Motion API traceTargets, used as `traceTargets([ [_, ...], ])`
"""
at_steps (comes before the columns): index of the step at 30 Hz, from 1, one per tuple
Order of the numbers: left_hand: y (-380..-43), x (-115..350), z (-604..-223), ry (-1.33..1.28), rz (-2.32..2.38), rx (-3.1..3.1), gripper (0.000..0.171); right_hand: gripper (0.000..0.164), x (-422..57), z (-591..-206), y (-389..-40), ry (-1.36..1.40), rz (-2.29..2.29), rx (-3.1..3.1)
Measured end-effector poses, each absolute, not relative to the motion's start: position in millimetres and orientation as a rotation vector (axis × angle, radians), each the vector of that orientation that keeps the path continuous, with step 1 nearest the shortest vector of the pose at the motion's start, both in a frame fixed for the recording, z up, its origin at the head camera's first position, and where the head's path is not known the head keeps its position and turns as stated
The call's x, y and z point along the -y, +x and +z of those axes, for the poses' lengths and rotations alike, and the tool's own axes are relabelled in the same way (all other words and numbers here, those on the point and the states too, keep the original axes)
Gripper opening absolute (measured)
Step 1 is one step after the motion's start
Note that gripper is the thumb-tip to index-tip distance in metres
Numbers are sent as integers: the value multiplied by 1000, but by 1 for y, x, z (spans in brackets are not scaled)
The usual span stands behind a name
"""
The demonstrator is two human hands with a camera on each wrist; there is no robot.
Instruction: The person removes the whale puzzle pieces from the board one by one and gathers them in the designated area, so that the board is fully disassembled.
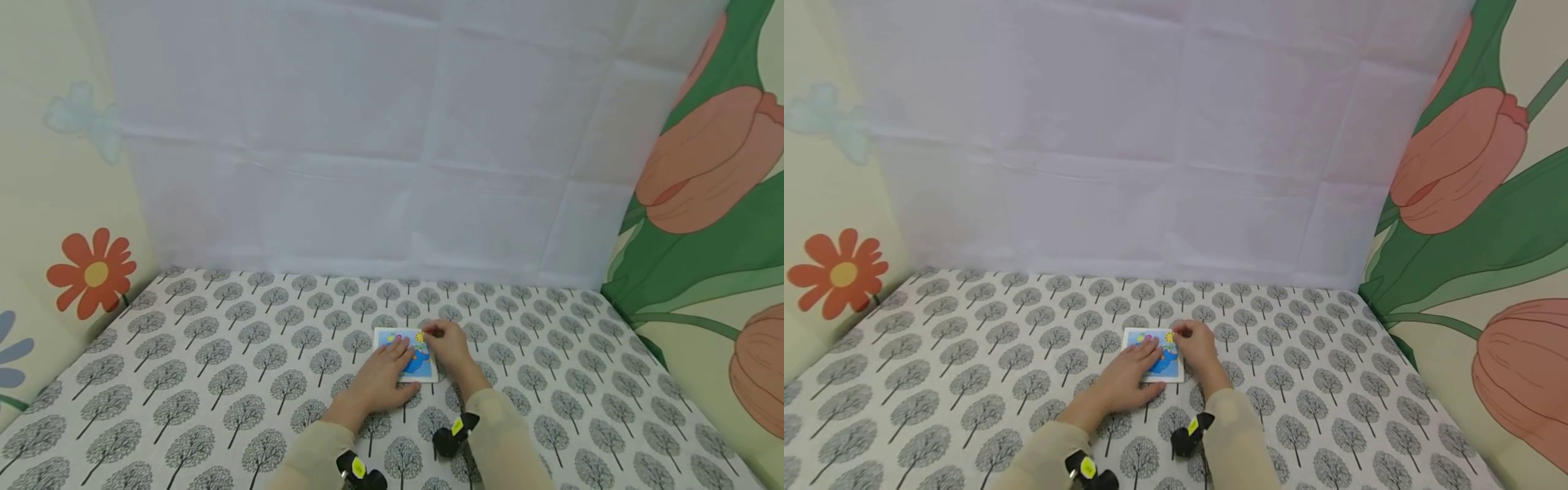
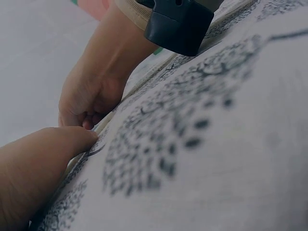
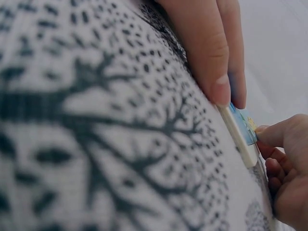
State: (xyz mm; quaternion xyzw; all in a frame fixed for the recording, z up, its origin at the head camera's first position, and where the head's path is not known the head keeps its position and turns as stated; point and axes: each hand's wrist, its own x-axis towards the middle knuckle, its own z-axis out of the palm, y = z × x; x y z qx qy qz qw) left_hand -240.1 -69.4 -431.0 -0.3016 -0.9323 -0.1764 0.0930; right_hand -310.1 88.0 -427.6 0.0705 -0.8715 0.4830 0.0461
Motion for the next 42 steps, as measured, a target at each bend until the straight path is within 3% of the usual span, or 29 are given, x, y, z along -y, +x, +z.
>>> traceTargets([
  [28, -238, 69, -427, -907, -499, 2809, 61, 7, -86, -423, -305, 149, 1576, 2604],
  [42, -238, 70, -428, -941, -444, 2805, 61, 8, -89, -421, -312, -78, 1717, 2547],
])
